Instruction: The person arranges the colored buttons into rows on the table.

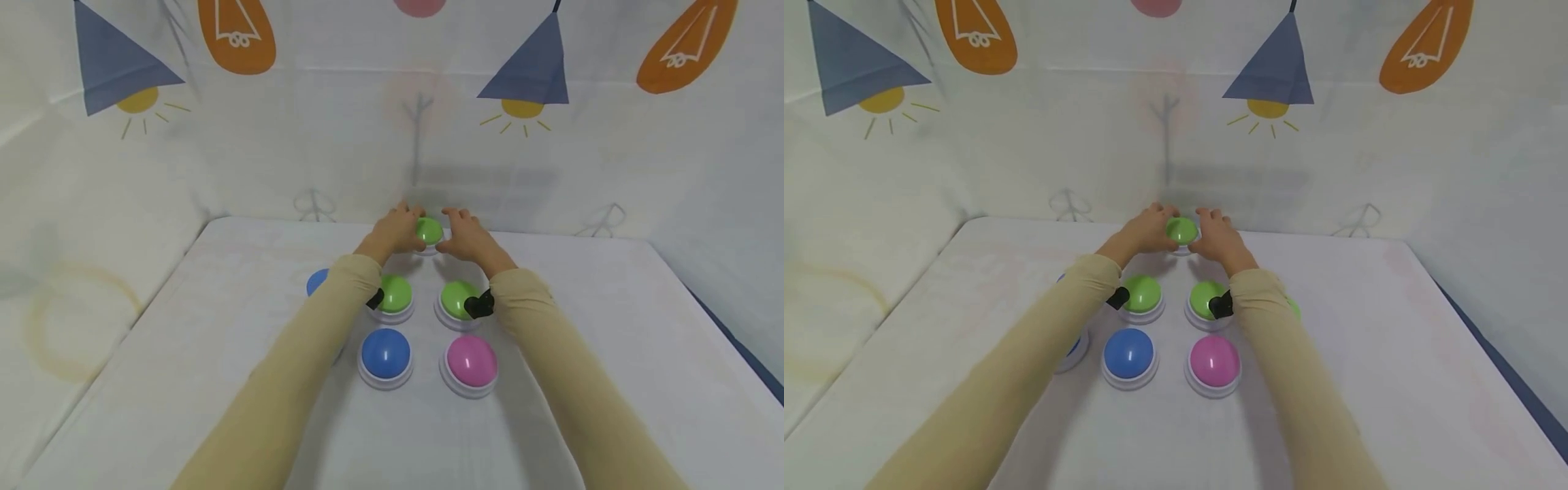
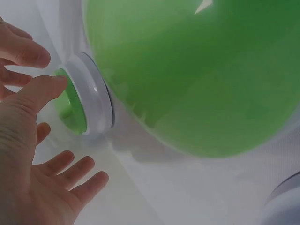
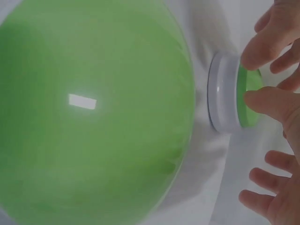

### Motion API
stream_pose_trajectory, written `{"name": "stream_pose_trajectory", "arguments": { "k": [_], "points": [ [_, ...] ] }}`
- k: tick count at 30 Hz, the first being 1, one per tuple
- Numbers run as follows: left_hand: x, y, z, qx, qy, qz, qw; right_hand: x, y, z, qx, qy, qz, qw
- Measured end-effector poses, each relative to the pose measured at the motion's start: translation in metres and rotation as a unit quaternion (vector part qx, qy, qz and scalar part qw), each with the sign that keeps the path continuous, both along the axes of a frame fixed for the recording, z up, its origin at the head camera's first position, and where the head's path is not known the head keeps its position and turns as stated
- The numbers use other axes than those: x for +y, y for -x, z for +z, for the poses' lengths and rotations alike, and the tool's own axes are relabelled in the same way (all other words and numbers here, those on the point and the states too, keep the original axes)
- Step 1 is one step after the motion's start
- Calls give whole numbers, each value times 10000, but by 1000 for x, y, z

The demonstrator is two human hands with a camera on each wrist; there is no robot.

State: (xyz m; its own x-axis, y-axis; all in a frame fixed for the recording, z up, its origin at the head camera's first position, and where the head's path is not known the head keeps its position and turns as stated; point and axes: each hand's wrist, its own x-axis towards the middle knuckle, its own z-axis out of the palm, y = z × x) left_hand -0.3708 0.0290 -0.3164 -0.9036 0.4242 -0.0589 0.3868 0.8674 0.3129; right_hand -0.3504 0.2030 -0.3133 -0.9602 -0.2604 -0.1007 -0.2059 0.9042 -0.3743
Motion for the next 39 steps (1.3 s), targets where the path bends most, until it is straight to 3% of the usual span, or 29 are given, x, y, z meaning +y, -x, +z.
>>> {"name": "stream_pose_trajectory", "arguments": {
  "k": [13, 25, 31, 39],
  "points": [
    [-2, 5, -9, -256, -324, 79, 9991, -10, 17, -10, -224, 329, 189, 9990],
    [1, 15, -14, -576, -435, -81, 9974, -12, 23, -19, -453, 471, 405, 9970],
    [4, 17, -11, -380, -334, -155, 9986, -10, 24, -15, -207, 499, 567, 9969],
    [4, 19, -9, -344, -343, -281, 9984, -10, 25, -11, -277, 409, 556, 9972]
  ]
}}
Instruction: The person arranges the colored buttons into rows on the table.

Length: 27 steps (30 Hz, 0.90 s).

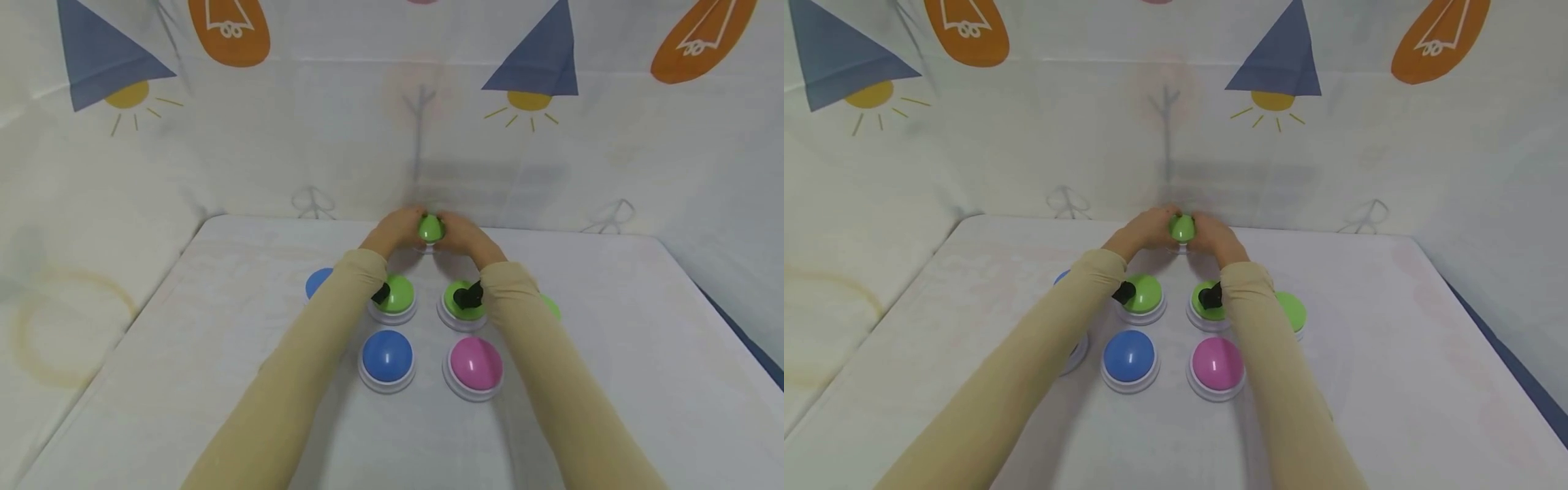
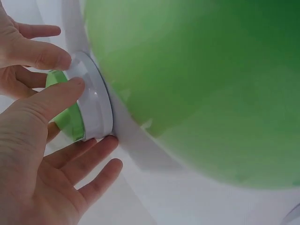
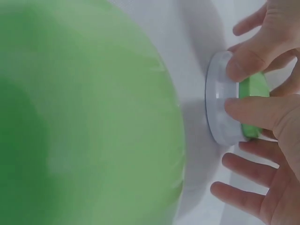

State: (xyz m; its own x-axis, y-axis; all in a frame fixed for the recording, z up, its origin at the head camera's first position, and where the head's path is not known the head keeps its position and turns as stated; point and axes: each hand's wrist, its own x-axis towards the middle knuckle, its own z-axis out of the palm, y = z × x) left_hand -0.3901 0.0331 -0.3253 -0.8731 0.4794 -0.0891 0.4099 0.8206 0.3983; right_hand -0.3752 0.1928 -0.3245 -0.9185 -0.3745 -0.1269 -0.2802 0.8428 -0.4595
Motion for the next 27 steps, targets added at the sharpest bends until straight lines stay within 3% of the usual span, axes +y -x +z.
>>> {"name": "stream_pose_trajectory", "arguments": {
  "k": [14, 27],
  "points": [
    [0, -4, 4, 115, -104, -35, 9999, 0, -4, 0, 198, 24, -13, 9998],
    [-8, -9, 8, 160, -214, -294, 9992, 0, -15, 6, 241, 294, 57, 9993]
  ]
}}
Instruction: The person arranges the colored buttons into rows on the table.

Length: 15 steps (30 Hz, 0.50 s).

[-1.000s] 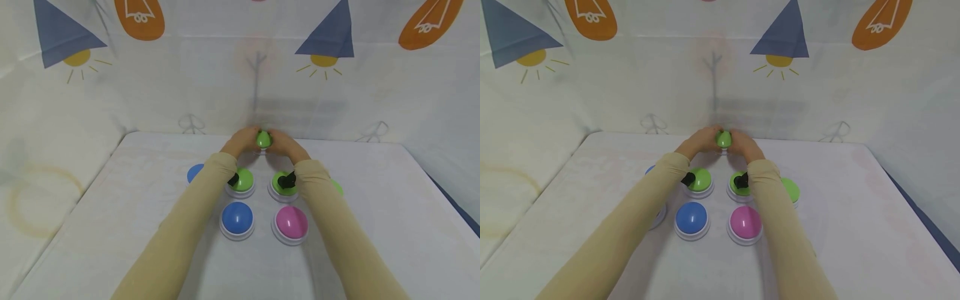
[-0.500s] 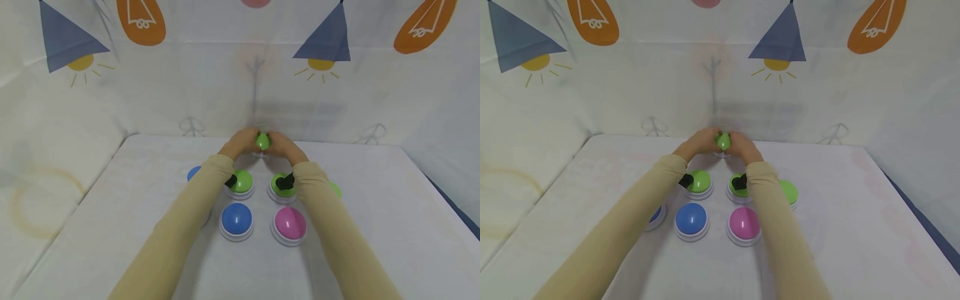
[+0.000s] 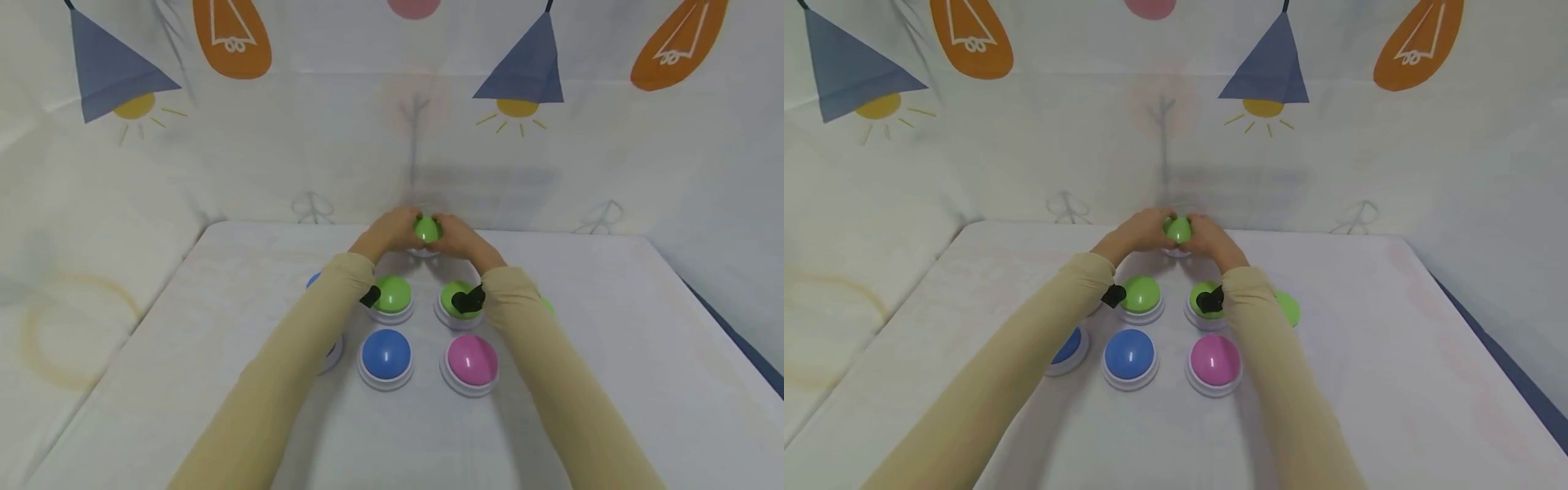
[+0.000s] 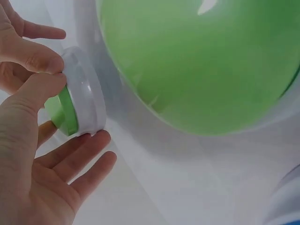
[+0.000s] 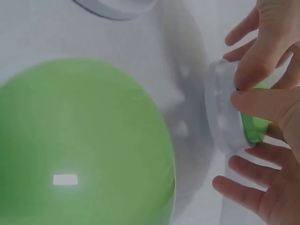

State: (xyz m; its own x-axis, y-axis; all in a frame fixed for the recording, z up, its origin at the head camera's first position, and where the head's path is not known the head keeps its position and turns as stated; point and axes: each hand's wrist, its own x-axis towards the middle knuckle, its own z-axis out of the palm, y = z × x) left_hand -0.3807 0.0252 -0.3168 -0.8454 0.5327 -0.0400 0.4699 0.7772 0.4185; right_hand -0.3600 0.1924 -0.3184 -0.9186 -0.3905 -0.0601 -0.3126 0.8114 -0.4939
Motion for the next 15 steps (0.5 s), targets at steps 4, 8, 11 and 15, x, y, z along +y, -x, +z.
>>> {"name": "stream_pose_trajectory", "arguments": {
  "k": [4, 8, 11, 15],
  "points": [
    [-2, -7, 1, 31, 23, -89, 10000, 0, -8, -1, 28, 207, -20, 9998],
    [-3, -17, 7, 156, 206, -135, 9996, 4, -16, -3, 92, 612, 70, 9981],
    [-2, -24, 12, 300, 235, -160, 9991, 9, -21, -2, 89, 821, 115, 9965],
    [-1, -35, 16, 445, 201, -208, 9986, 15, -29, 2, 76, 964, 191, 9951]
  ]
}}
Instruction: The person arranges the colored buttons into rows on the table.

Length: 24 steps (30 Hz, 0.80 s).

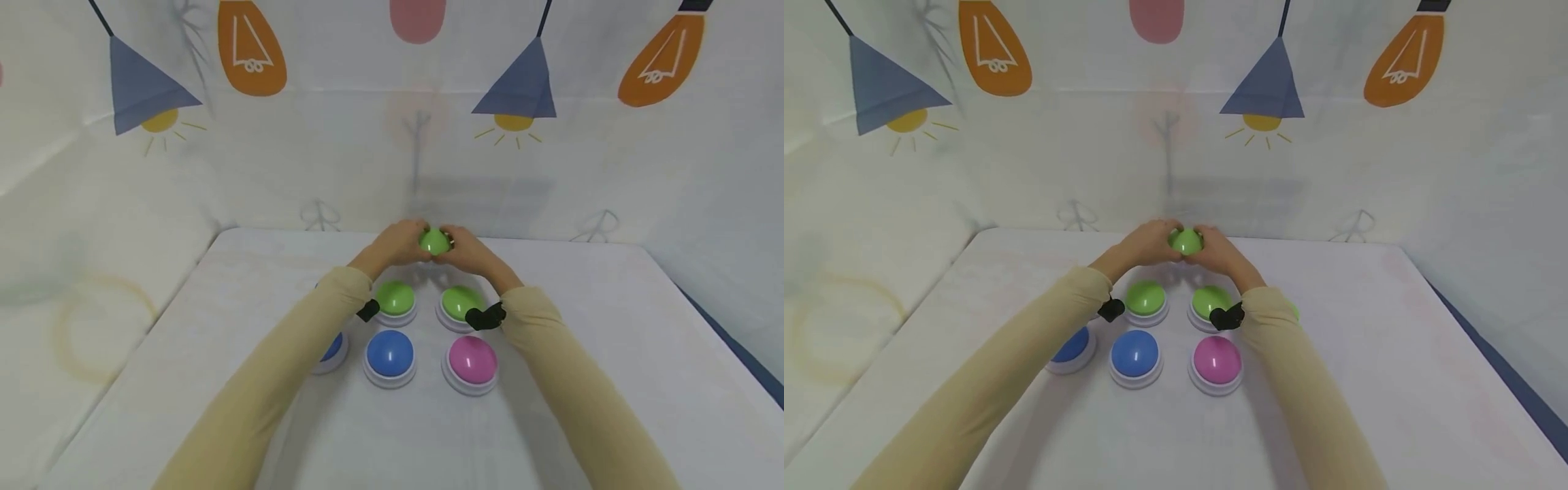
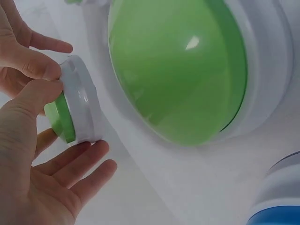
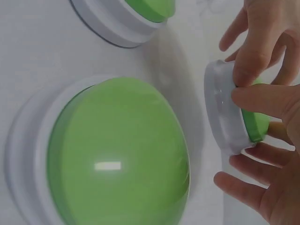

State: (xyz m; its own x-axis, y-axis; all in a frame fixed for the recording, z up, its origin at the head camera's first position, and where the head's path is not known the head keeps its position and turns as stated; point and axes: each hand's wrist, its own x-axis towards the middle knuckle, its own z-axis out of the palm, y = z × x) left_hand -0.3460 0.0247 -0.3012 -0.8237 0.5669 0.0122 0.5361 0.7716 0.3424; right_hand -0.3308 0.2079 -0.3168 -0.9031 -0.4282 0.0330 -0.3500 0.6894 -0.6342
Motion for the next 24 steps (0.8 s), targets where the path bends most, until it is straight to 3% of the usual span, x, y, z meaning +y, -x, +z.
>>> {"name": "stream_pose_trajectory", "arguments": {
  "k": [9, 18, 24],
  "points": [
    [6, -19, 2, 153, 73, -95, 9998, 14, -22, 1, 243, 282, 122, 9992],
    [4, -37, 14, 376, 157, -204, 9990, 14, -41, 8, 304, 237, -117, 9992],
    [1, -49, 20, 331, -18, -200, 9992, 14, -58, 14, 457, 100, -291, 9985]
  ]
}}
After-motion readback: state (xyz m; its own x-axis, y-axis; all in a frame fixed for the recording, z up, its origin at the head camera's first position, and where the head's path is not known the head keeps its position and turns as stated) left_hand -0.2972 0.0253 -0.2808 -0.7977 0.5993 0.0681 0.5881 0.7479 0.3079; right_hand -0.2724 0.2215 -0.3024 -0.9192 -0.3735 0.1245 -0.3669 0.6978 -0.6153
